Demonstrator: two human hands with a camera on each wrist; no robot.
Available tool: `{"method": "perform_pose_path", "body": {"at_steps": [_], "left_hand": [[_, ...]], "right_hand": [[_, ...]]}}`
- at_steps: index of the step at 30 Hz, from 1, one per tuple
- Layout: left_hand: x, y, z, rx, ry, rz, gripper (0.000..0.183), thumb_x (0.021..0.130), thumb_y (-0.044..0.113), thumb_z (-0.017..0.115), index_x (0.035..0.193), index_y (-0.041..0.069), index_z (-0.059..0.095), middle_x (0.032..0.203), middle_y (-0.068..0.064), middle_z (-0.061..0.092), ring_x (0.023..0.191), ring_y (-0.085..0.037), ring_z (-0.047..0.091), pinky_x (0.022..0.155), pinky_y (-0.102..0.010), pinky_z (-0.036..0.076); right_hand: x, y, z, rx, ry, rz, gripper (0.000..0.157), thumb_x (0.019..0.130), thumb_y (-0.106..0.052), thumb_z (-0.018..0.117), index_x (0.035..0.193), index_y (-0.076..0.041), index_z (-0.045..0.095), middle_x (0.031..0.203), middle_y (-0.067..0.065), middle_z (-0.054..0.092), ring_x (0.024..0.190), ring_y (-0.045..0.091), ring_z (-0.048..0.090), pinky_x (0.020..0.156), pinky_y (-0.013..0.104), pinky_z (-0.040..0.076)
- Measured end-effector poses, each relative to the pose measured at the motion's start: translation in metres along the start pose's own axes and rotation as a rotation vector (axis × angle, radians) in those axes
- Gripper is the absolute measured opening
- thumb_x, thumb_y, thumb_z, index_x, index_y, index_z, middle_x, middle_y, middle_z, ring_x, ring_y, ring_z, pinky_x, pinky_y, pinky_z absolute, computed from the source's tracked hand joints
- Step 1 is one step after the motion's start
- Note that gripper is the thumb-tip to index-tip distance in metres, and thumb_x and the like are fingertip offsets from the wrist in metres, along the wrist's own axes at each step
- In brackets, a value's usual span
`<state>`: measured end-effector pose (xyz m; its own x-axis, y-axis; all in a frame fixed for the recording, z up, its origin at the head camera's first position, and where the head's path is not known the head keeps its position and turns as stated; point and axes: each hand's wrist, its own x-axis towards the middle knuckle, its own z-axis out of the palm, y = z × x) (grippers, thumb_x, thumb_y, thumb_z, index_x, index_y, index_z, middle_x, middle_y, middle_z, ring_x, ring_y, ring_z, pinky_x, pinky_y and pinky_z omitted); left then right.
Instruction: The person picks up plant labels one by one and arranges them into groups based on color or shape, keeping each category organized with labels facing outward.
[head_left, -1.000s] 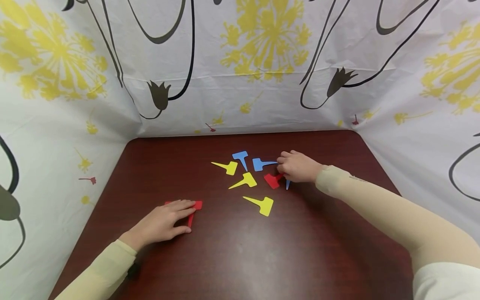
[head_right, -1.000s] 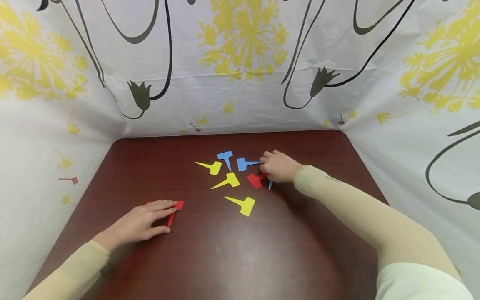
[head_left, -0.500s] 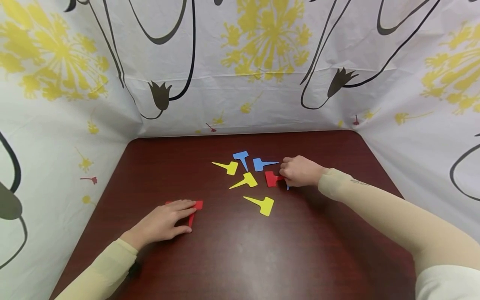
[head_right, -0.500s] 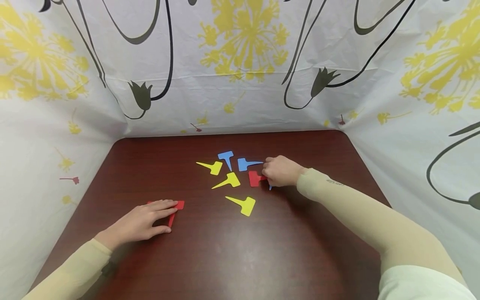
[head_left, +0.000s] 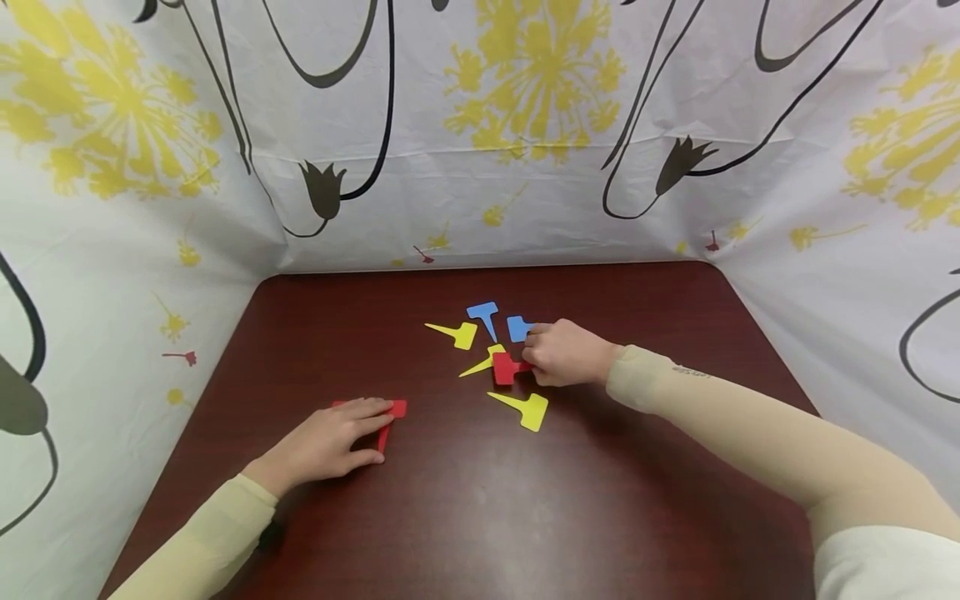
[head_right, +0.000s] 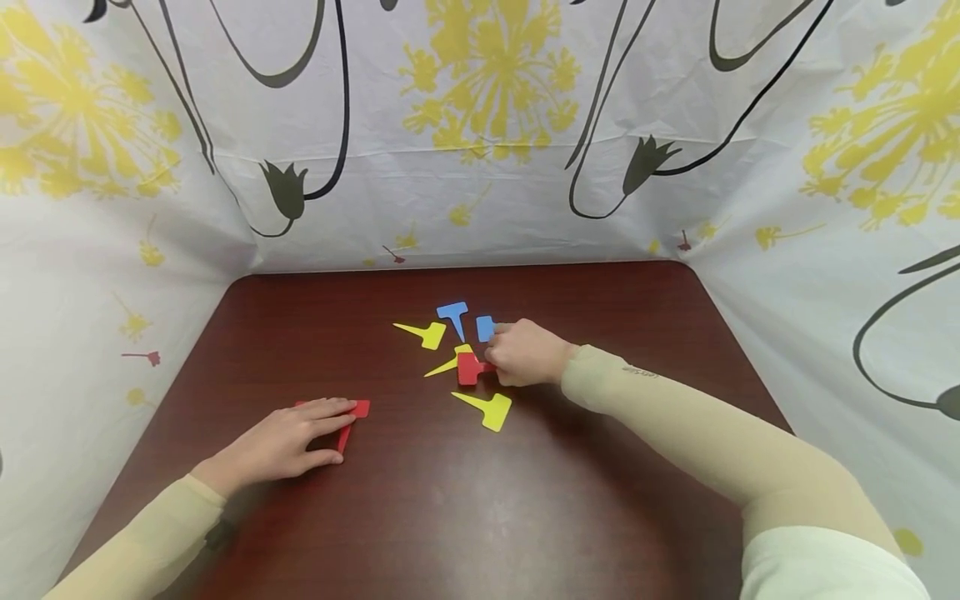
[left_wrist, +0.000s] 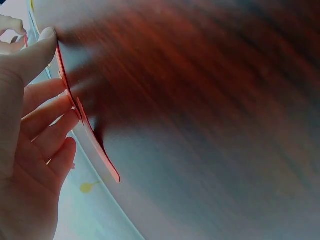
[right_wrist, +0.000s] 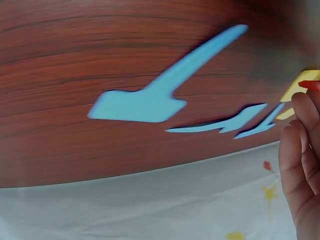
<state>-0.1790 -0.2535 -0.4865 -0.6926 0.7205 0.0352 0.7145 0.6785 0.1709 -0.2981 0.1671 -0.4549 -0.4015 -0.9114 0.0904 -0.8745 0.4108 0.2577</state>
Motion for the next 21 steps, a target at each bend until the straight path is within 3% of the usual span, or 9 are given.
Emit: {"method": "perform_pose_path", "body": {"at_steps": [6, 17, 21], "left_hand": [[-0.001, 0.0, 0.002, 0.002, 0.005, -0.008, 0.065, 0.09, 0.05, 0.073, 0.141, 0.012, 0.06, 0.15, -0.005, 0.051, 0.135, -0.029, 0.05, 0.102, -0.048, 0.048], [-0.001, -0.001, 0.002, 0.0, -0.001, -0.005, 0.066, 0.09, 0.05, 0.073, 0.142, 0.012, 0.06, 0.15, -0.005, 0.05, 0.136, -0.027, 0.049, 0.101, -0.047, 0.049], [-0.001, -0.002, 0.003, 0.007, 0.006, -0.001, 0.066, 0.09, 0.049, 0.074, 0.142, 0.012, 0.06, 0.15, -0.006, 0.051, 0.136, -0.027, 0.049, 0.101, -0.046, 0.05]], "right_hand": [[0.024, -0.021, -0.001, 0.015, 0.013, -0.021, 0.007, 0.08, -0.017, 0.069, 0.074, -0.013, 0.069, 0.067, -0.003, 0.056, 0.066, 0.014, 0.043, 0.045, 0.026, 0.039], [0.056, -0.066, -0.005, 0.022, -0.052, 0.006, 0.012, 0.083, -0.023, 0.068, 0.088, -0.017, 0.076, 0.072, -0.004, 0.066, 0.066, 0.013, 0.048, 0.045, 0.026, 0.042], [0.065, -0.079, -0.006, 0.02, -0.054, 0.013, 0.008, 0.081, -0.021, 0.067, 0.079, -0.017, 0.073, 0.068, -0.005, 0.064, 0.064, 0.014, 0.049, 0.047, 0.027, 0.042]]}}
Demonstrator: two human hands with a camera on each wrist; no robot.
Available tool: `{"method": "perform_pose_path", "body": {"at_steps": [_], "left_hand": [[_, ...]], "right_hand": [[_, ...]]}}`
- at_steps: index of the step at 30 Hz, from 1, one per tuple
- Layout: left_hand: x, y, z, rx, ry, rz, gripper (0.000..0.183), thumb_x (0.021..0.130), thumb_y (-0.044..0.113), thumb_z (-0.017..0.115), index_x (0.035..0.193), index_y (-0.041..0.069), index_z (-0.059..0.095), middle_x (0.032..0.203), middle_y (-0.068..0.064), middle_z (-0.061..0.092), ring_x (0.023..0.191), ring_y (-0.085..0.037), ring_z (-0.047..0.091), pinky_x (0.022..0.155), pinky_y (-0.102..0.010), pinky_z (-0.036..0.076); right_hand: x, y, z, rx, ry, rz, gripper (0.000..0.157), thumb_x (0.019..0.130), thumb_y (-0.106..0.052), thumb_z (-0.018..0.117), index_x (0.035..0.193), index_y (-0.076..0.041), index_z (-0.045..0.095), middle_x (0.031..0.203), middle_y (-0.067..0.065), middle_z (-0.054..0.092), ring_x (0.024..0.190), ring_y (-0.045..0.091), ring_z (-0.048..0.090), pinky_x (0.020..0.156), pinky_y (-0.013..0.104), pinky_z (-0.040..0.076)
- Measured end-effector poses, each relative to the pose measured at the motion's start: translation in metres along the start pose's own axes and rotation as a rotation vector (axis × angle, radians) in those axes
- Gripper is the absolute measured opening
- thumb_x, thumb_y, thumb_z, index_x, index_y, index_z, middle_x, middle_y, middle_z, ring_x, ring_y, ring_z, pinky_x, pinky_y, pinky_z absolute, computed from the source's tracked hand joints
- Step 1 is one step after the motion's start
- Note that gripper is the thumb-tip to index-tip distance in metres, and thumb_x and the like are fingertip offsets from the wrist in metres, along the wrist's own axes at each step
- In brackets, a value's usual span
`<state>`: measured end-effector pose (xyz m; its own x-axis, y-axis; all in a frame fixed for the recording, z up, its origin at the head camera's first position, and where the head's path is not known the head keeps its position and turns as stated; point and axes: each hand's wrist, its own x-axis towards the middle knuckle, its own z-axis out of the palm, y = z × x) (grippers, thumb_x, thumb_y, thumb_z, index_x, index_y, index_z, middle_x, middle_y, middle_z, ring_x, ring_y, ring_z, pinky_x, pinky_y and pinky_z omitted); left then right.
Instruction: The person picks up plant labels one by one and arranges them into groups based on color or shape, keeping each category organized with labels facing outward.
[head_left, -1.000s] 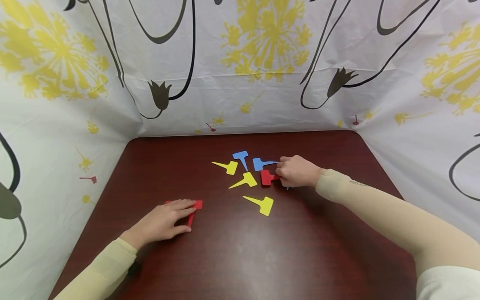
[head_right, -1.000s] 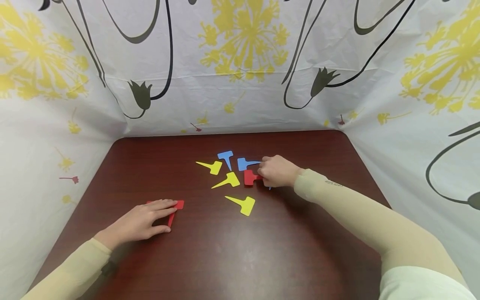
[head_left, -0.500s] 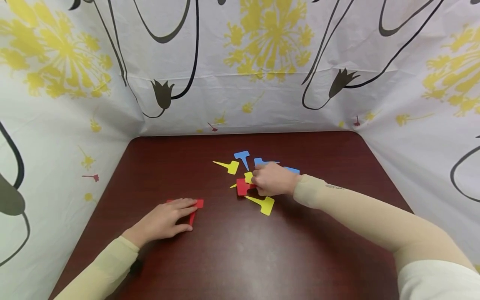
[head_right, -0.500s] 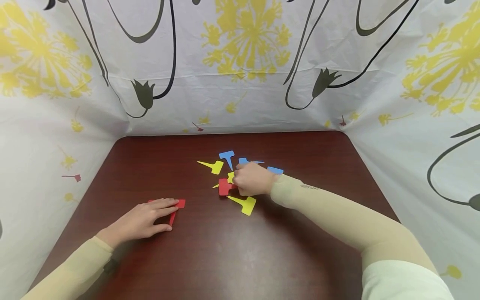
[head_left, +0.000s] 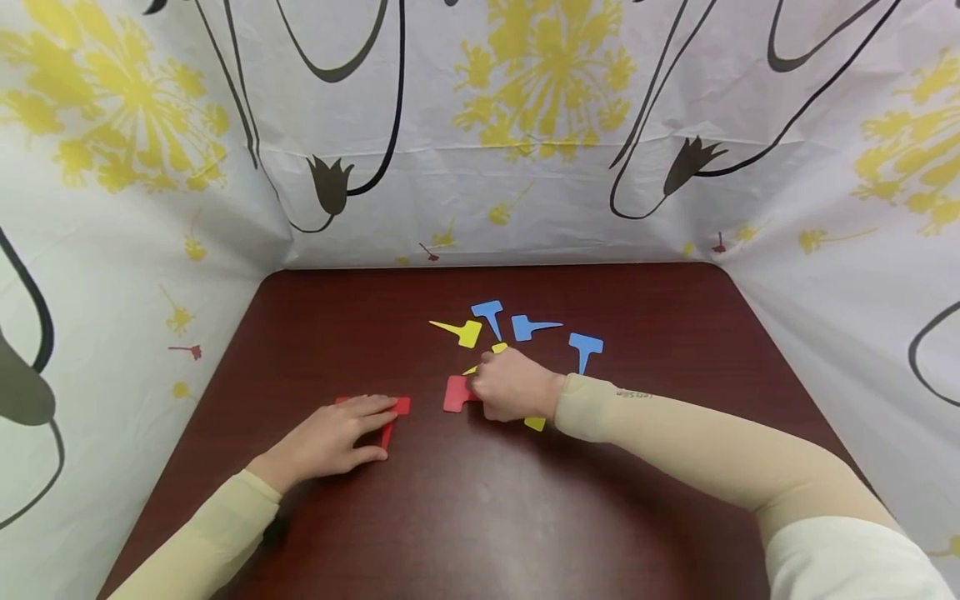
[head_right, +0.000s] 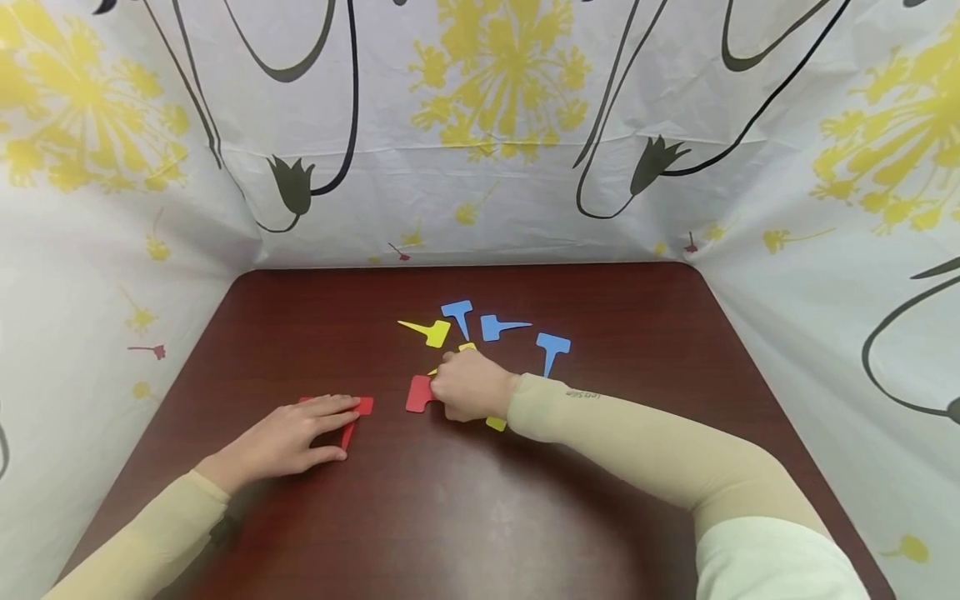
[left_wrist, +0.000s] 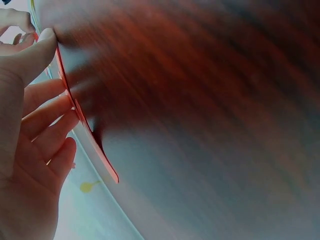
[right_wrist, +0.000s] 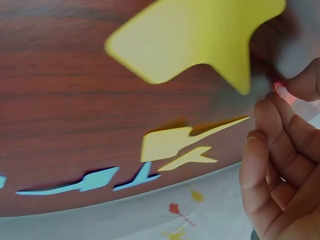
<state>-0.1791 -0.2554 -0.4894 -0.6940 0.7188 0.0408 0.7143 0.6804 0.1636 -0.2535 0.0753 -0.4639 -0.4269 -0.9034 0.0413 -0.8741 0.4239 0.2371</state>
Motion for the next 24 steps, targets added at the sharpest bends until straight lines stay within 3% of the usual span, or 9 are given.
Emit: {"method": "perform_pose_path", "body": {"at_steps": [17, 21, 24], "left_hand": [[0.0, -0.003, -0.001, -0.009, 0.006, 0.011, 0.065, 0.09, 0.049, 0.073, 0.142, 0.012, 0.06, 0.15, -0.005, 0.05, 0.136, -0.025, 0.049, 0.099, -0.044, 0.051], [0.001, -0.003, -0.001, -0.008, -0.003, 0.006, 0.065, 0.091, 0.049, 0.072, 0.142, 0.013, 0.06, 0.15, -0.005, 0.05, 0.136, -0.025, 0.049, 0.099, -0.044, 0.051], [0.001, -0.002, -0.003, -0.014, -0.011, -0.007, 0.065, 0.09, 0.05, 0.072, 0.142, 0.013, 0.06, 0.15, -0.005, 0.05, 0.136, -0.024, 0.049, 0.1, -0.044, 0.05]], "right_hand": [[0.028, -0.029, 0.001, 0.187, -0.022, 0.114, 0.029, 0.08, -0.028, 0.07, 0.056, -0.022, 0.054, 0.05, -0.008, 0.045, 0.047, 0.011, 0.041, 0.041, 0.026, 0.035], [0.032, -0.021, -0.003, 0.284, -0.041, 0.105, 0.025, 0.081, -0.032, 0.072, 0.062, -0.022, 0.059, 0.054, -0.01, 0.048, 0.047, 0.008, 0.044, 0.041, 0.025, 0.036], [0.036, -0.007, -0.005, 0.337, -0.019, 0.072, 0.008, 0.081, -0.028, 0.075, 0.084, -0.022, 0.071, 0.073, -0.011, 0.056, 0.06, 0.005, 0.05, 0.046, 0.024, 0.042]]}}
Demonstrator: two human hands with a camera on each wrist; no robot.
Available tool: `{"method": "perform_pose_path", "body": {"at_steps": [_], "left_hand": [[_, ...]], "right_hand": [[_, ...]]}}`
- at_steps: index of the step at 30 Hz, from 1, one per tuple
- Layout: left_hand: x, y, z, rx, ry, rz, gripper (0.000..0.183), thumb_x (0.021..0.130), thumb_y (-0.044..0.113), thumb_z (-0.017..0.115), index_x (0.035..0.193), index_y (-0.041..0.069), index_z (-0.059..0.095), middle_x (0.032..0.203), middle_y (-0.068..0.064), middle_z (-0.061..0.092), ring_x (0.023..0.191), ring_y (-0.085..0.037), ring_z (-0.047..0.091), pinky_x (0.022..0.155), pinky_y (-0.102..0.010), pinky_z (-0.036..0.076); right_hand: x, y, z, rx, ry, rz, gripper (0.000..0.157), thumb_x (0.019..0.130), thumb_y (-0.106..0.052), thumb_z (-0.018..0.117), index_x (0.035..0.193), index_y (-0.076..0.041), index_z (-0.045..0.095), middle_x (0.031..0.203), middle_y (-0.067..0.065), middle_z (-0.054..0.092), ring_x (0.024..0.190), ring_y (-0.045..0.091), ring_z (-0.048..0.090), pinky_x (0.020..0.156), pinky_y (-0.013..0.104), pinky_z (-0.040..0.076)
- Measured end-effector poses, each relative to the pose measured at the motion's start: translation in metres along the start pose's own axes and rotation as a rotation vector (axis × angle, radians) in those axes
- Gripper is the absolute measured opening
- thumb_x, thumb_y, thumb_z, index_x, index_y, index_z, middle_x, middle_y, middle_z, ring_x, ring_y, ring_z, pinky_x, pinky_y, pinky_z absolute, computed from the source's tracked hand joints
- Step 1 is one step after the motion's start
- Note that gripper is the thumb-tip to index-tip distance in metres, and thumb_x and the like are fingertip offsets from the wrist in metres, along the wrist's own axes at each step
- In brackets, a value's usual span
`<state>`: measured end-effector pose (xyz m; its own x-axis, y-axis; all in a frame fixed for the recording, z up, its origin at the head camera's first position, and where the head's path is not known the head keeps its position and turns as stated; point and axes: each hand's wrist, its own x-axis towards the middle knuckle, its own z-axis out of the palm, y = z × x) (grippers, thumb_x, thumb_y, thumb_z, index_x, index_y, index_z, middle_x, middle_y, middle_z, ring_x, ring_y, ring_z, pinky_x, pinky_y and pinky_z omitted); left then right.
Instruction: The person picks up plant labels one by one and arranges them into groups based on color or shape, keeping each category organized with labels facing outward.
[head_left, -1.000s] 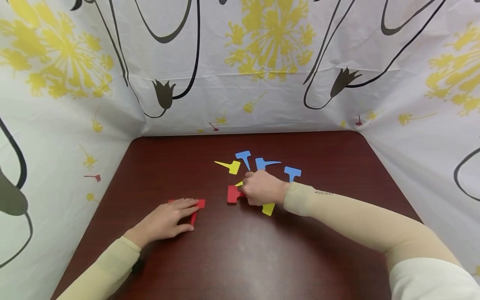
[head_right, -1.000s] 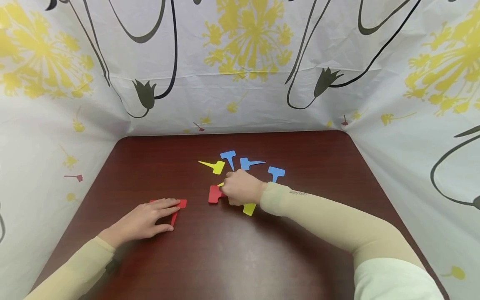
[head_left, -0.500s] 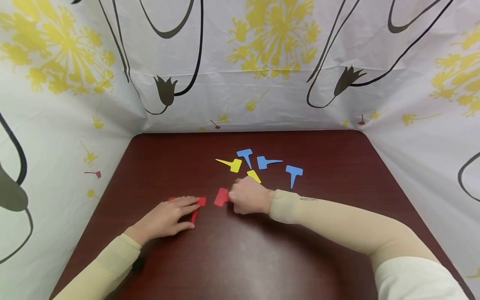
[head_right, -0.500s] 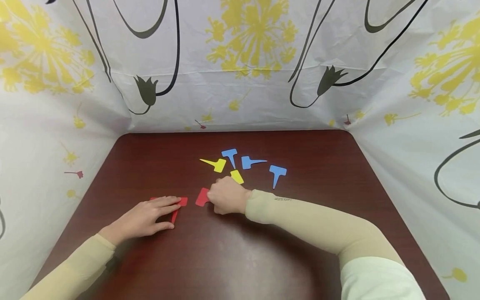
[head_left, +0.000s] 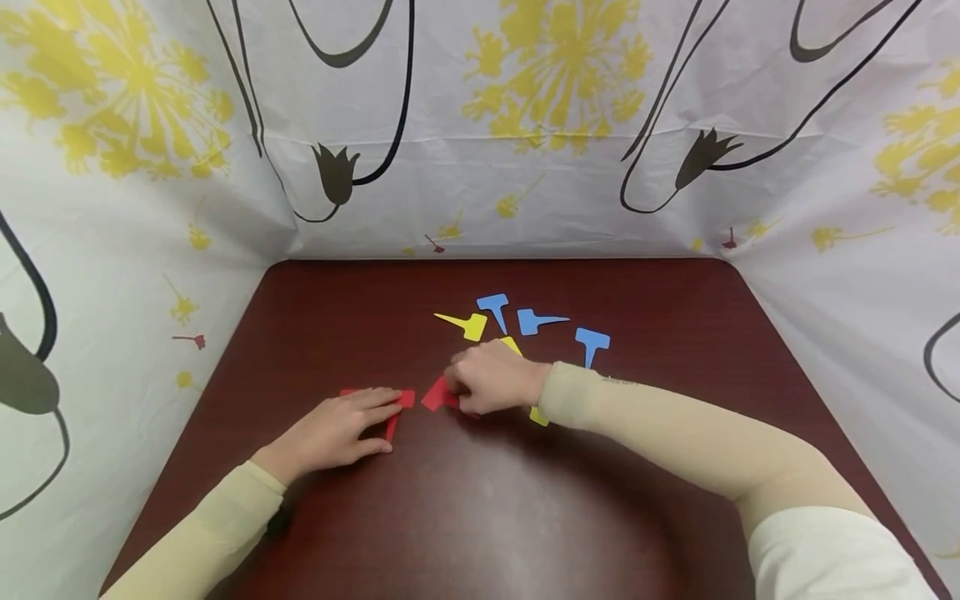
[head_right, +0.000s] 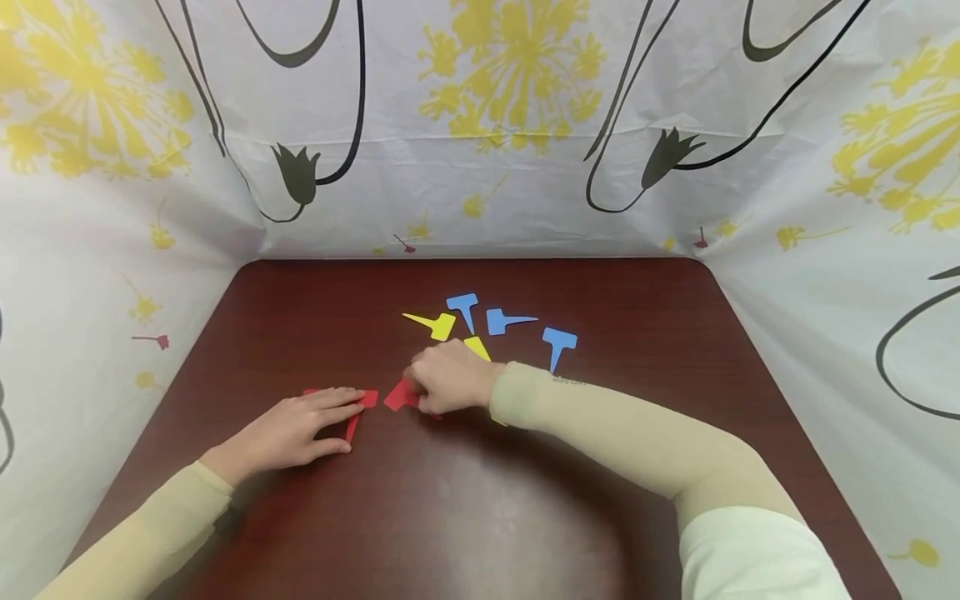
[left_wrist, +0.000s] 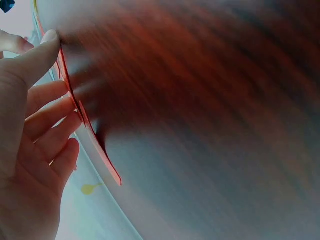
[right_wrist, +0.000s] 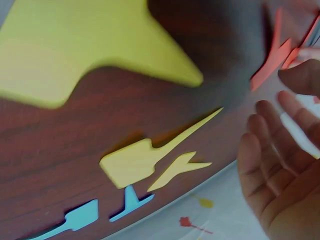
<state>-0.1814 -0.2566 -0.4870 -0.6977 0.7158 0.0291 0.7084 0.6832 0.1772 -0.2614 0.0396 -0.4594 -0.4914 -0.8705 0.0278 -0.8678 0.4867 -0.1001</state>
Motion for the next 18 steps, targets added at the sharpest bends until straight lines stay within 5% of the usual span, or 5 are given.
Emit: {"method": "perform_pose_path", "body": {"at_steps": [5, 18], "left_hand": [[0.001, 0.001, -0.002, -0.008, -0.008, -0.011, 0.066, 0.089, 0.051, 0.073, 0.141, 0.013, 0.06, 0.149, -0.006, 0.051, 0.135, -0.024, 0.05, 0.101, -0.044, 0.05], [0.002, -0.002, 0.001, -0.017, 0.024, 0.0, 0.067, 0.087, 0.053, 0.074, 0.141, 0.014, 0.062, 0.146, -0.004, 0.055, 0.133, -0.023, 0.052, 0.1, -0.043, 0.05]], "right_hand": [[0.007, 0.018, -0.002, 0.045, -0.008, -0.074, 0.038, 0.084, -0.023, 0.077, 0.121, -0.024, 0.071, 0.103, -0.007, 0.058, 0.089, 0.008, 0.052, 0.061, 0.023, 0.049], [0.017, 0.025, 0.014, 0.106, -0.051, -0.052, 0.031, 0.085, -0.034, 0.079, 0.114, -0.026, 0.072, 0.103, -0.004, 0.056, 0.091, 0.01, 0.046, 0.069, 0.024, 0.047]]}}
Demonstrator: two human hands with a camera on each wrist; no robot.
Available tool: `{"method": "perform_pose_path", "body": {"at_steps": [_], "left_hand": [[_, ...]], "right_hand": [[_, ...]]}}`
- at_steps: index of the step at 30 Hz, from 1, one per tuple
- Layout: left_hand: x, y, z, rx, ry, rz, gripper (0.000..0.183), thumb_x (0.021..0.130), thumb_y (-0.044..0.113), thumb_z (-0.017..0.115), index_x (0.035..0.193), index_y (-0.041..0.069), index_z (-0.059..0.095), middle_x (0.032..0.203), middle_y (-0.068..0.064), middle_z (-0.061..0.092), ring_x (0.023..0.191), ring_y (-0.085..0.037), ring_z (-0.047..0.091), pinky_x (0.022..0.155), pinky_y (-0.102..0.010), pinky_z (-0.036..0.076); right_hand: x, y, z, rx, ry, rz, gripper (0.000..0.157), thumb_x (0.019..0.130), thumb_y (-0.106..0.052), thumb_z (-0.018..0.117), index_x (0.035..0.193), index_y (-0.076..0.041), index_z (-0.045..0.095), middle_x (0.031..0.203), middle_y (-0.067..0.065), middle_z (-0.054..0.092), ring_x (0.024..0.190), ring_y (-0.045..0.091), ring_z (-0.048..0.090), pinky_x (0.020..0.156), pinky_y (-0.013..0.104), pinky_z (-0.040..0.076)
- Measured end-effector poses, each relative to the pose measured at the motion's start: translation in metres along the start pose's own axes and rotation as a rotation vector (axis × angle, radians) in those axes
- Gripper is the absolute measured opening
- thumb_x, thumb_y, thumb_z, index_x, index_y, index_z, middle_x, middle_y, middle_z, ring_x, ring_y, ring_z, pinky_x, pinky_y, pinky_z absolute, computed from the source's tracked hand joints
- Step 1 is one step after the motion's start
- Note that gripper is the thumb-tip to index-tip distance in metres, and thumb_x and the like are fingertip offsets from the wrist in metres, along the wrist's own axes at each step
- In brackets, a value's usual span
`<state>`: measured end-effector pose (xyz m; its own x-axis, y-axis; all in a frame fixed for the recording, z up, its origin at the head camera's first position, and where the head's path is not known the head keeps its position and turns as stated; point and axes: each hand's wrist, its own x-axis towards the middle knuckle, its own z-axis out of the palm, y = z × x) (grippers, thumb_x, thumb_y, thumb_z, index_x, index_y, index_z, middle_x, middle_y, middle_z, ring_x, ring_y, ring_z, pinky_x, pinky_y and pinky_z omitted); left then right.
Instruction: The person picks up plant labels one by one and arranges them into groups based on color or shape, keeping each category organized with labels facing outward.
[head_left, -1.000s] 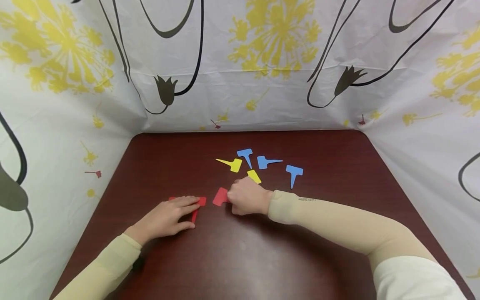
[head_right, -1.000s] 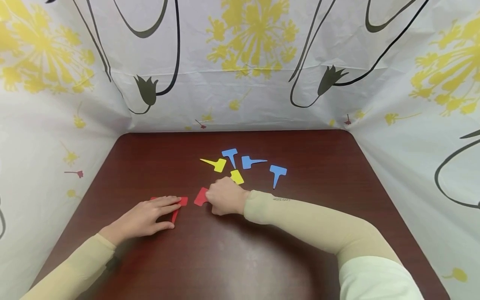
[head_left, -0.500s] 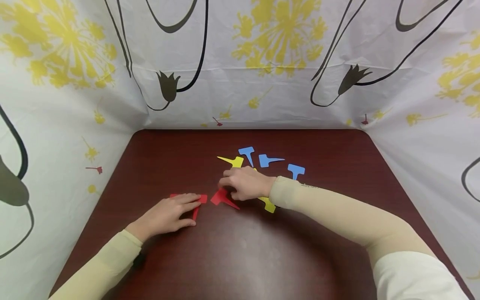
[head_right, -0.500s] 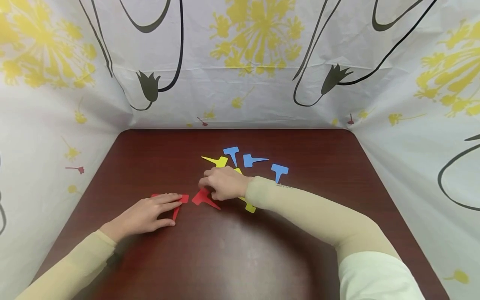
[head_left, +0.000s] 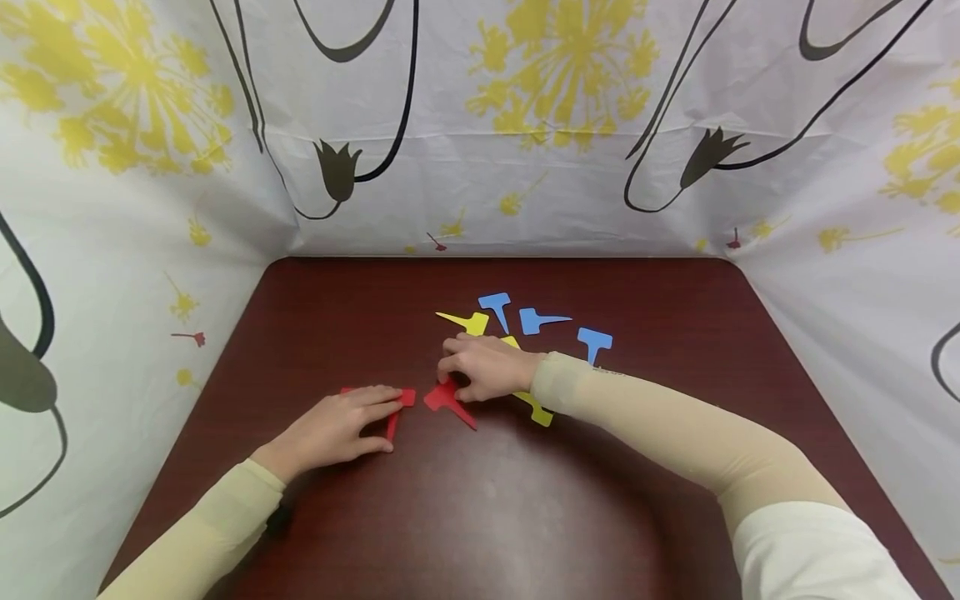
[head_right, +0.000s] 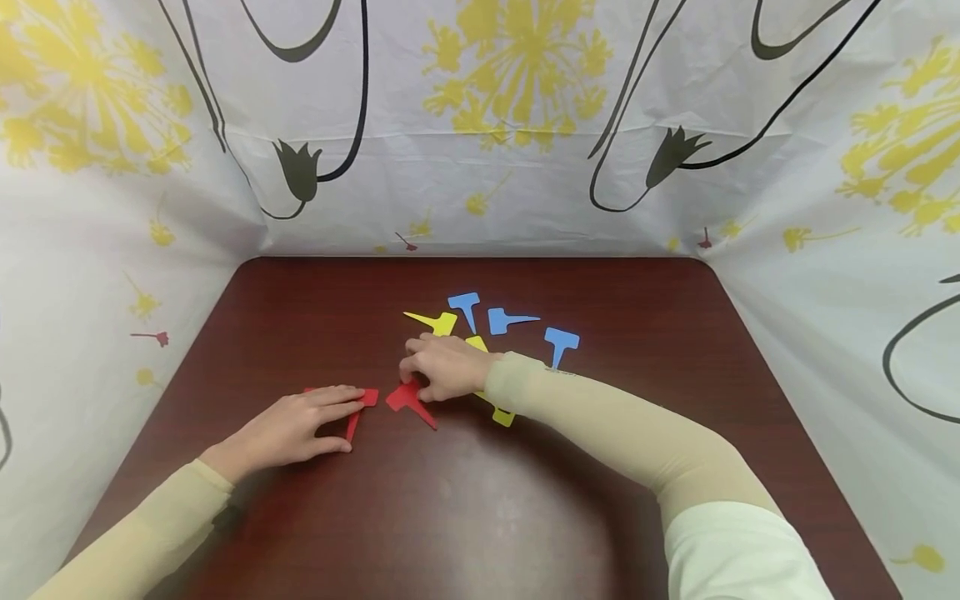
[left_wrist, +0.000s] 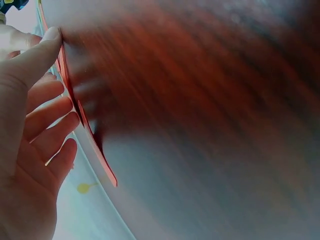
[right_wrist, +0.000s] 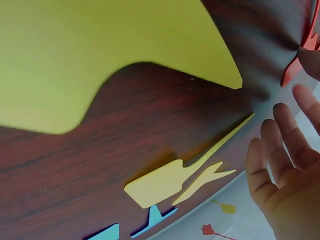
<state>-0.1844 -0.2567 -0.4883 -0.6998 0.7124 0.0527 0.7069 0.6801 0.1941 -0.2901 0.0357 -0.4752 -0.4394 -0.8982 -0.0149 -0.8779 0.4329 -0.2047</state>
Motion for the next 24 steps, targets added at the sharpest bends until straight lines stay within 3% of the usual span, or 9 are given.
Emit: {"method": "perform_pose_path", "body": {"at_steps": [5, 14, 24], "left_hand": [[-0.001, -0.001, -0.001, -0.007, 0.007, -0.005, 0.066, 0.087, 0.053, 0.074, 0.141, 0.015, 0.062, 0.146, -0.004, 0.055, 0.133, -0.023, 0.052, 0.1, -0.043, 0.05], [-0.001, 0.0, 0.0, 0.0, 0.024, -0.014, 0.063, 0.088, 0.049, 0.075, 0.14, 0.015, 0.063, 0.145, -0.005, 0.055, 0.133, -0.025, 0.052, 0.101, -0.044, 0.049], [0.002, 0.001, 0.002, 0.027, 0.03, -0.032, 0.064, 0.089, 0.052, 0.073, 0.139, 0.014, 0.063, 0.146, -0.004, 0.055, 0.133, -0.026, 0.052, 0.104, -0.046, 0.047]], "right_hand": [[0.0, 0.0, 0.002, 0.005, 0.013, 0.006, 0.033, 0.088, -0.036, 0.077, 0.119, -0.025, 0.071, 0.104, -0.005, 0.056, 0.091, 0.01, 0.047, 0.069, 0.025, 0.047], [-0.002, -0.004, 0.008, -0.011, 0.062, 0.029, 0.023, 0.089, -0.037, 0.077, 0.107, -0.023, 0.073, 0.099, -0.004, 0.056, 0.09, 0.01, 0.047, 0.067, 0.024, 0.047], [-0.001, -0.011, 0.013, -0.087, 0.108, 0.066, 0.025, 0.085, -0.044, 0.078, 0.098, -0.022, 0.074, 0.093, -0.008, 0.051, 0.084, 0.009, 0.047, 0.064, 0.024, 0.046]]}}
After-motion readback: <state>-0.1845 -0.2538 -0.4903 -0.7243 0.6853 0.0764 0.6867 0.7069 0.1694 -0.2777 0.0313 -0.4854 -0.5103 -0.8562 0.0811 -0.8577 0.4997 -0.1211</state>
